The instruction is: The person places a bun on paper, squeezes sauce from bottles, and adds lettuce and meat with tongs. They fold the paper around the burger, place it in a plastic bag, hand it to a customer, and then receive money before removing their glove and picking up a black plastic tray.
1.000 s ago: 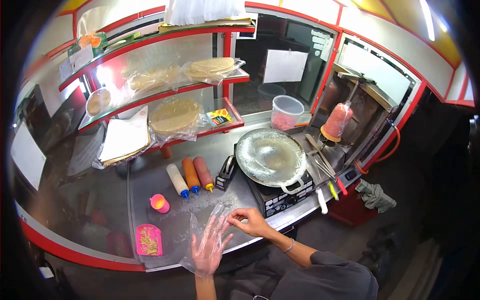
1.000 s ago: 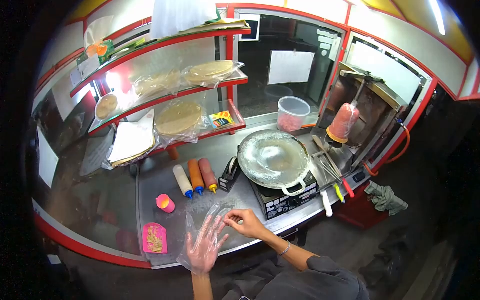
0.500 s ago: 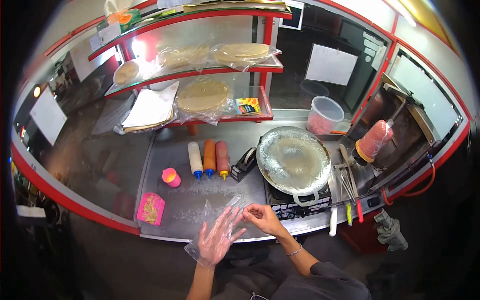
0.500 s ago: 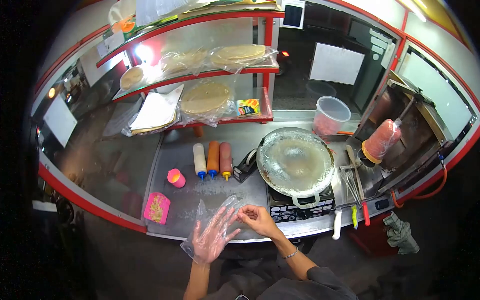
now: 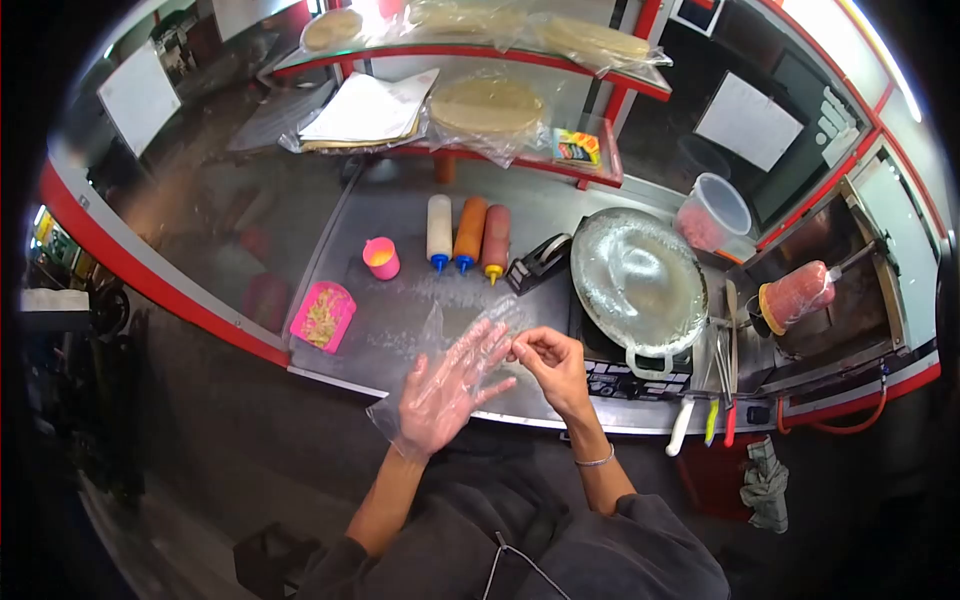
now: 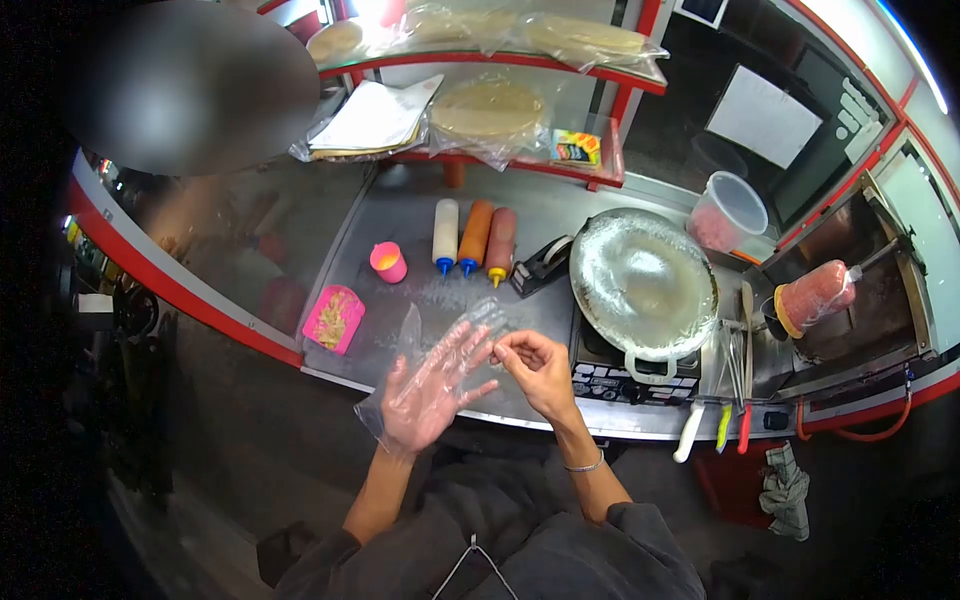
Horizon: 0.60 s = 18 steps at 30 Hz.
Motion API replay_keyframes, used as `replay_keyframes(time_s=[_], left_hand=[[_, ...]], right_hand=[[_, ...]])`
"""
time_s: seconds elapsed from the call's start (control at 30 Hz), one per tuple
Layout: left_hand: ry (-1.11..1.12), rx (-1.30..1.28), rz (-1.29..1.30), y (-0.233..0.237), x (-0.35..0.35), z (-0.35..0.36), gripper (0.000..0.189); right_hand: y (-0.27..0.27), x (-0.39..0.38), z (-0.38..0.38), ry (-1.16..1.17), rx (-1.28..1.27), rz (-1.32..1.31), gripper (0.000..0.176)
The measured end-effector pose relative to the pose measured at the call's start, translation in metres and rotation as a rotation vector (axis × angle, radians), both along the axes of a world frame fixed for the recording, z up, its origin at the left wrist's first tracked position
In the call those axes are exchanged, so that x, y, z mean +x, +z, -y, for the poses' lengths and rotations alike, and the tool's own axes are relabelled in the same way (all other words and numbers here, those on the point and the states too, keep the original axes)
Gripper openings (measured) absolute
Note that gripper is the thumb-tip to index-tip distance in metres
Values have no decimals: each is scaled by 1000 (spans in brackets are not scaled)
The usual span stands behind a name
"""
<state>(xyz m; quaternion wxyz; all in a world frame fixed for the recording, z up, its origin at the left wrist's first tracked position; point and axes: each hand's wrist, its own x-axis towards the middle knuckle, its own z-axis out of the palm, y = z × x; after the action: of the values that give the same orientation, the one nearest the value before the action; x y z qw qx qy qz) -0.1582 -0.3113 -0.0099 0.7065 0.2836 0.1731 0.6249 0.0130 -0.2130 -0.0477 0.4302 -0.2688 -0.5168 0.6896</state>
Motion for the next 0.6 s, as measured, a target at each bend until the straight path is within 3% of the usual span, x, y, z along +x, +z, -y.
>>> replay_keyframes(time_s=[0.23, 0.3, 0.37, 0.43, 0.47, 0.6], left_hand=[[-41, 80, 12, 28, -73, 9, 96], [-60, -84, 199, 38, -104, 13, 91], [-59, 11, 153, 32, -131, 13, 87], [-61, 37, 121, 32, -152, 6, 88], [-81, 3, 225, 28, -159, 0, 89], [-78, 162, 232, 17, -186, -17, 89]], right_hand=[[-19, -62, 1, -204, 43, 20, 15], [-15, -79, 0, -102, -81, -19, 18], [-3, -94, 11, 9, -94, 67, 21], [14, -115, 22, 290, -82, 123, 19], [5, -124, 23, 224, -93, 143, 17], [-4, -156, 2, -53, 2, 108, 12]])
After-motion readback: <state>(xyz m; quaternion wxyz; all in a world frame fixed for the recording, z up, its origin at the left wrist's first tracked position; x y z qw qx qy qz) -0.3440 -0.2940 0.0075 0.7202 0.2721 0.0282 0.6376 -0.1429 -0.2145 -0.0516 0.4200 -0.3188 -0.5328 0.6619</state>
